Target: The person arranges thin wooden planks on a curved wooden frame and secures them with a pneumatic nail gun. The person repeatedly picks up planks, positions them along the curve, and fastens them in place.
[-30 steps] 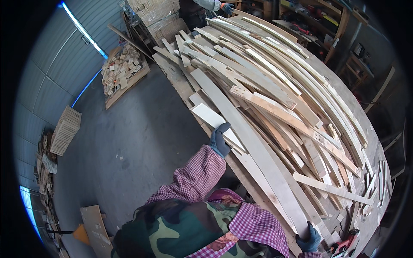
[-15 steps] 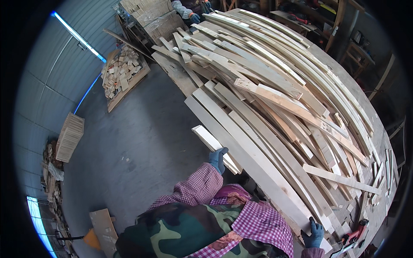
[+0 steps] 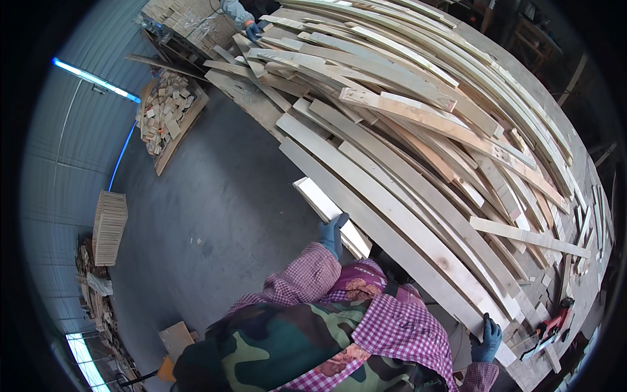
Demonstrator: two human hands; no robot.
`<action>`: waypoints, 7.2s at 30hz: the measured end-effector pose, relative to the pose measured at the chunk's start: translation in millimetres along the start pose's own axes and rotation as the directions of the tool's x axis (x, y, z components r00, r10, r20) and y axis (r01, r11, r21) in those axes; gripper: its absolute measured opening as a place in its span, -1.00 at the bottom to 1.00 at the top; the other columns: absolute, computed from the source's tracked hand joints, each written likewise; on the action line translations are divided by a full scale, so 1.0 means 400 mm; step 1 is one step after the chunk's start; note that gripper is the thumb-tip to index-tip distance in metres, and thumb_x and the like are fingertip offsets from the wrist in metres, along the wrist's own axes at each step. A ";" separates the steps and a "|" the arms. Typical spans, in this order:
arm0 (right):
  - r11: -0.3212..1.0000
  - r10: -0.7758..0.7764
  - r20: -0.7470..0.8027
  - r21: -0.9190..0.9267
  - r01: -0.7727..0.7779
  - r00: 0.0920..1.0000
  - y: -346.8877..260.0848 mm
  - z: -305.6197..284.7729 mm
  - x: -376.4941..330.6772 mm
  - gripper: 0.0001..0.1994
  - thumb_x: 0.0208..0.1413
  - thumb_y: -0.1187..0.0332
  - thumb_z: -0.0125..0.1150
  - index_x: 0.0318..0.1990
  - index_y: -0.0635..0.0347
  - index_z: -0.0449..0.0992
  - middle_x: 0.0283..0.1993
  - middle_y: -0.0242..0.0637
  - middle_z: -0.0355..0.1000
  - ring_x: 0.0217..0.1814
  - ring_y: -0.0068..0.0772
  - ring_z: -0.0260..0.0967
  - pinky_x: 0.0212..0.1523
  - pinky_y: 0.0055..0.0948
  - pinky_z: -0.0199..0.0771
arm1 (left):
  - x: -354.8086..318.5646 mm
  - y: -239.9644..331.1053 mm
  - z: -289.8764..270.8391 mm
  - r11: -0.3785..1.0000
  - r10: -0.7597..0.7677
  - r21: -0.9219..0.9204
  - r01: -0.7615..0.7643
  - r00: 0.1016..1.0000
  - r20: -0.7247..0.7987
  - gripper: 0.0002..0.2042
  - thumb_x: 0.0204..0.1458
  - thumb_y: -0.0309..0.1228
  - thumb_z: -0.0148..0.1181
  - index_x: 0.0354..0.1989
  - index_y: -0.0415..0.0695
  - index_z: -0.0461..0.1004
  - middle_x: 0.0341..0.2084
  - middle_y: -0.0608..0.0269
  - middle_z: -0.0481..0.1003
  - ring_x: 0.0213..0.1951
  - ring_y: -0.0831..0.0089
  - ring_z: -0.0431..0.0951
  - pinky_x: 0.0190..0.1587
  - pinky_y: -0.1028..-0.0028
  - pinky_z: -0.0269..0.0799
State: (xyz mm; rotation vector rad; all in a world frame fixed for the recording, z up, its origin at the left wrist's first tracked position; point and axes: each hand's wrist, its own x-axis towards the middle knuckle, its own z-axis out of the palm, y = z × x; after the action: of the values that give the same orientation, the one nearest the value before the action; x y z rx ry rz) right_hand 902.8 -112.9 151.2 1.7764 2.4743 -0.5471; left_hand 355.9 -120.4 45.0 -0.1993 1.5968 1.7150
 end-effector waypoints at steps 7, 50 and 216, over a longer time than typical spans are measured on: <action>1.000 -0.014 -0.112 -0.026 0.011 0.994 -0.009 0.025 0.003 -0.15 -0.41 0.51 0.38 0.23 0.02 0.24 0.15 -0.24 0.27 0.24 -0.11 0.14 0.32 -0.08 0.01 | -0.028 0.052 0.022 0.996 -0.091 -0.004 0.093 0.984 0.151 -0.74 -0.02 -0.45 0.18 -0.15 -0.26 0.43 -0.24 0.16 0.52 -0.20 0.33 0.53 -0.12 0.31 0.48; 0.982 0.190 0.208 -0.026 -0.189 0.960 0.022 0.191 0.280 -0.42 0.07 0.32 0.05 0.28 -0.36 0.11 0.31 -0.37 0.11 0.38 -0.27 -0.02 0.40 -0.06 -0.31 | 0.249 0.100 0.098 0.885 -0.083 0.465 -0.005 0.982 0.169 -0.50 -0.18 -0.31 0.21 0.00 -0.17 0.32 -0.19 0.05 0.43 -0.14 0.10 0.48 -0.01 0.11 0.41; 0.667 0.638 -0.125 0.584 -0.463 0.760 -0.082 0.379 0.340 -0.28 -0.38 0.41 0.43 0.05 0.21 0.21 -0.06 -0.10 0.23 -0.03 -0.17 0.27 -0.01 -0.27 0.37 | 0.110 -0.072 0.320 -0.331 -0.288 0.055 -0.942 0.157 0.945 -0.31 -0.39 -0.27 0.37 0.10 0.15 0.36 -0.09 0.33 0.38 -0.03 0.30 0.33 0.05 0.29 0.32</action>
State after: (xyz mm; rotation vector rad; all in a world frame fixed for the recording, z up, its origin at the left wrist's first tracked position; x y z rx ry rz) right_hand 801.1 -45.3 -15.1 2.8971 1.8159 -1.0007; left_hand 391.4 11.4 22.2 2.3589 1.5251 0.0854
